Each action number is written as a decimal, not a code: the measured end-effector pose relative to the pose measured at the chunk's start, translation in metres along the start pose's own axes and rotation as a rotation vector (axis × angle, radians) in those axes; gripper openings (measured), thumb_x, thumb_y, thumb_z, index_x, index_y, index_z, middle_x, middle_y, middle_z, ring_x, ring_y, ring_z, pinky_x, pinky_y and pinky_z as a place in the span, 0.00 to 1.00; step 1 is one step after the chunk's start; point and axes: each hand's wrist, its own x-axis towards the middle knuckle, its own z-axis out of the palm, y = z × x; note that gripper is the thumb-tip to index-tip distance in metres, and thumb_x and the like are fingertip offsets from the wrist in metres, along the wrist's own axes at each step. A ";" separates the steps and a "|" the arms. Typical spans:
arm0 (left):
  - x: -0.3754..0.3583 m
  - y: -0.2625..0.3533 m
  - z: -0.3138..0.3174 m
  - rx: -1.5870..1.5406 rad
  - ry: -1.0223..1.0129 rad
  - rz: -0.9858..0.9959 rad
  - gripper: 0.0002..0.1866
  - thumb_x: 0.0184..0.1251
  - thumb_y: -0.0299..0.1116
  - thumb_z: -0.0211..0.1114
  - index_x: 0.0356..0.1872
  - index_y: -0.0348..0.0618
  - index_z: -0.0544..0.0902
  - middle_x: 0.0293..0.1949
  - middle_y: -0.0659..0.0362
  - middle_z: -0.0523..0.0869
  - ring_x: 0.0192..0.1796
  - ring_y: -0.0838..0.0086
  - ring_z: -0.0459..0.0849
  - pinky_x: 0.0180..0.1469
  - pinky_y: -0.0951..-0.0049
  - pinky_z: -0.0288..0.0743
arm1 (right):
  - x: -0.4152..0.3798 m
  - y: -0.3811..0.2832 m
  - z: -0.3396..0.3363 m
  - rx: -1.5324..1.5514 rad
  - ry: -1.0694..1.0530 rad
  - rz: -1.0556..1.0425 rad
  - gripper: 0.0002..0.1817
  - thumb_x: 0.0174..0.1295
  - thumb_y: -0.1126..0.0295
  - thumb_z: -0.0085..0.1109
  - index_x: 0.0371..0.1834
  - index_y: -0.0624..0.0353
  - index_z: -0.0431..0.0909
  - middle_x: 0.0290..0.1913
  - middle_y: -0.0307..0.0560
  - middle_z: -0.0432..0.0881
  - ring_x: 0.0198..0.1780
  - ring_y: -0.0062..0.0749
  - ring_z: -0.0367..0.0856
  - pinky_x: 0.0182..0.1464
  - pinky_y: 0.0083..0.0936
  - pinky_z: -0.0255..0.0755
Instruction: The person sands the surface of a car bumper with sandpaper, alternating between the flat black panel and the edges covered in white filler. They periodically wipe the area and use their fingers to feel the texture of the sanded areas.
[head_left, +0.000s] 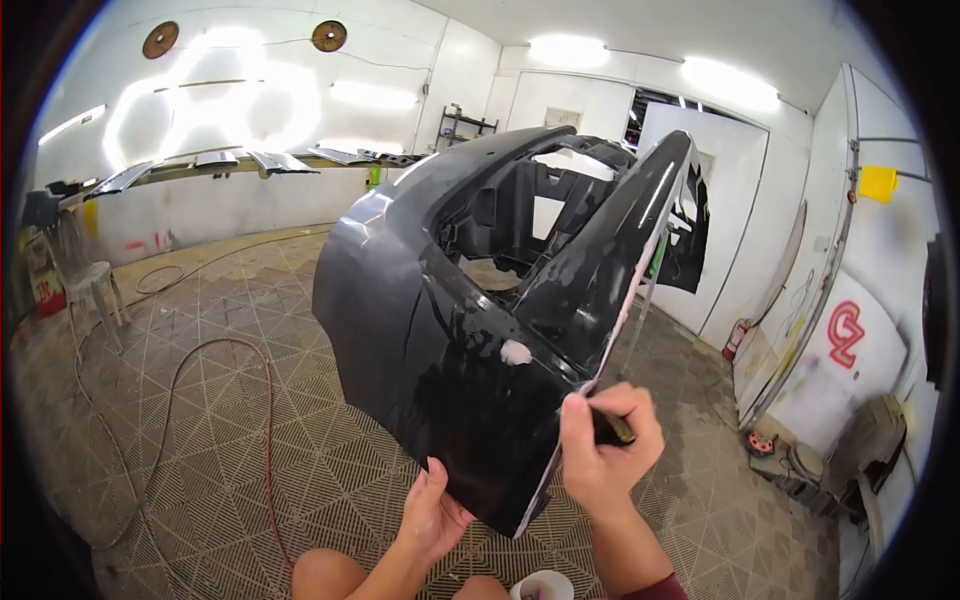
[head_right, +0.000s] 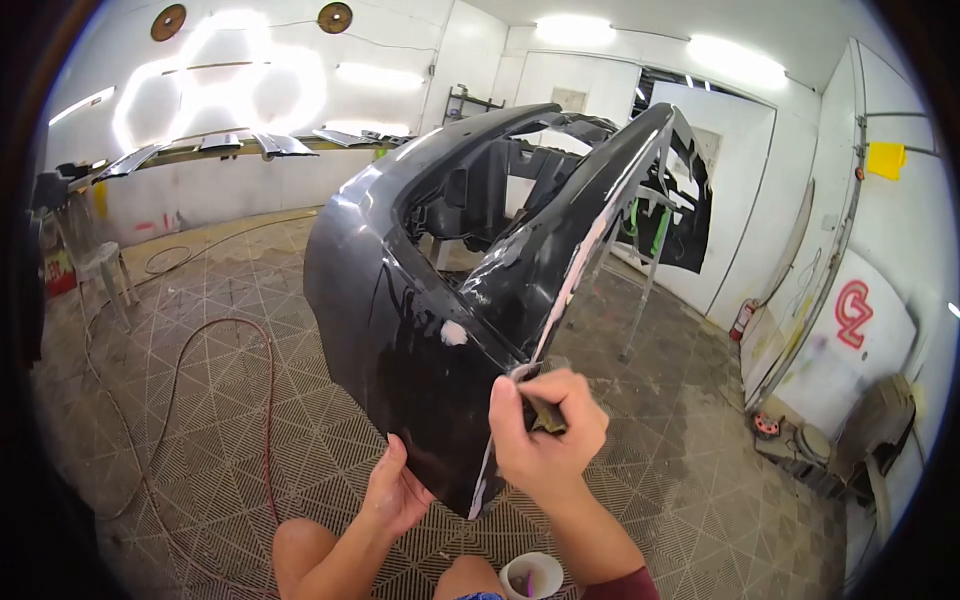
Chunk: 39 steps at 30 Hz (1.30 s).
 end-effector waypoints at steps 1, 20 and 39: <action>-0.001 0.000 0.003 -0.011 -0.005 -0.008 0.30 0.83 0.53 0.52 0.70 0.38 0.68 0.63 0.49 0.84 0.61 0.60 0.88 0.59 0.57 0.88 | 0.011 0.001 0.001 -0.031 0.018 0.013 0.10 0.61 0.79 0.73 0.31 0.61 0.77 0.26 0.38 0.79 0.26 0.16 0.73 0.31 0.17 0.66; -0.001 -0.008 -0.007 -0.038 -0.020 -0.041 0.30 0.83 0.53 0.52 0.71 0.38 0.68 0.63 0.49 0.85 0.59 0.62 0.89 0.54 0.62 0.91 | 0.013 0.002 -0.003 -0.079 0.022 0.069 0.12 0.59 0.79 0.73 0.30 0.60 0.76 0.25 0.39 0.77 0.26 0.17 0.71 0.32 0.18 0.64; -0.005 -0.009 -0.007 0.047 -0.035 -0.054 0.35 0.83 0.57 0.49 0.76 0.40 0.65 0.71 0.49 0.78 0.69 0.58 0.81 0.69 0.53 0.81 | 0.014 0.000 -0.004 -0.062 0.041 0.071 0.12 0.59 0.78 0.74 0.28 0.60 0.76 0.25 0.40 0.80 0.24 0.17 0.73 0.29 0.18 0.64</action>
